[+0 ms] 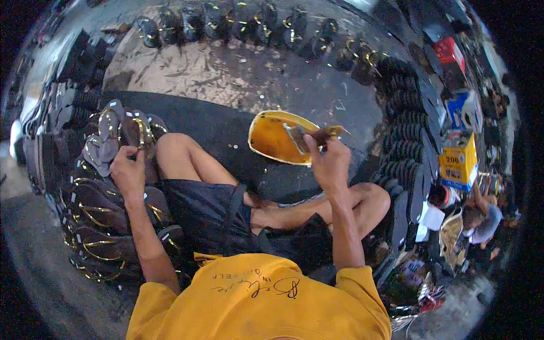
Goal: The person sits on the floor and repeatedly applies a gold-colored substance to the soles of black sandals using a brush. They dip the brush into a container, spread the substance across the sole, and place each finished sandal on the floor.
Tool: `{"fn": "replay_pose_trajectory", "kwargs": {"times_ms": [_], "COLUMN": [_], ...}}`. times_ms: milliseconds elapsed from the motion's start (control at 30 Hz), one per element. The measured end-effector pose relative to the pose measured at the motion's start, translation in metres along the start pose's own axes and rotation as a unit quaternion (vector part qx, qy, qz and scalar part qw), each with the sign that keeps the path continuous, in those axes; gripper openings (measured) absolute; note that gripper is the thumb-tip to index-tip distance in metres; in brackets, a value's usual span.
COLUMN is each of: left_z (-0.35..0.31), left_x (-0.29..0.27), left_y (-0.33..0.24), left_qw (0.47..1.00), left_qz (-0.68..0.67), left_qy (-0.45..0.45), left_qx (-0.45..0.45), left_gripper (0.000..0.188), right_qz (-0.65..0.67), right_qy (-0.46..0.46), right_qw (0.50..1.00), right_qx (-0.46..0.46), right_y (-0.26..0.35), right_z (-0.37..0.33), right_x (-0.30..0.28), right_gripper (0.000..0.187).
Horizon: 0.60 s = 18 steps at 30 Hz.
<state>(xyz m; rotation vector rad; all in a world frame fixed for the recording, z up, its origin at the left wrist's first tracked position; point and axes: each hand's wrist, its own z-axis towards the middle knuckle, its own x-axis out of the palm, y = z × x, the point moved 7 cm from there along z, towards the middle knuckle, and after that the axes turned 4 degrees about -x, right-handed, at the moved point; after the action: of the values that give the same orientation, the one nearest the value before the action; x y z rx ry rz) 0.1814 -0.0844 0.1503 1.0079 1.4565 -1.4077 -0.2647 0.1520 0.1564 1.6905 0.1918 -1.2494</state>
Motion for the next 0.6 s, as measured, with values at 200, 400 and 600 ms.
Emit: {"fn": "replay_pose_trajectory", "kwargs": {"times_ms": [200, 400, 600], "left_z": [-0.015, -0.079, -0.140], "left_x": [-0.033, -0.023, 0.019], "left_y": [-0.037, -0.080, -0.083], "left_qw": [0.974, 0.924, 0.963], "left_qz": [-0.047, -0.285, -0.012], "left_qy": [-0.141, 0.220, 0.076], "left_qx": [0.171, 0.125, 0.259], "left_gripper": [0.022, 0.036, 0.048], "right_qz": [0.009, 0.187, 0.114], "right_qy": [-0.113, -0.177, -0.129], "right_qw": [0.991, 0.957, 0.975], "right_qx": [-0.071, 0.133, 0.141], "right_y": [-0.018, -0.105, -0.094], "right_z": [-0.019, -0.037, -0.052], "right_x": [0.003, -0.031, -0.029], "right_gripper": [0.025, 0.029, 0.033]}}
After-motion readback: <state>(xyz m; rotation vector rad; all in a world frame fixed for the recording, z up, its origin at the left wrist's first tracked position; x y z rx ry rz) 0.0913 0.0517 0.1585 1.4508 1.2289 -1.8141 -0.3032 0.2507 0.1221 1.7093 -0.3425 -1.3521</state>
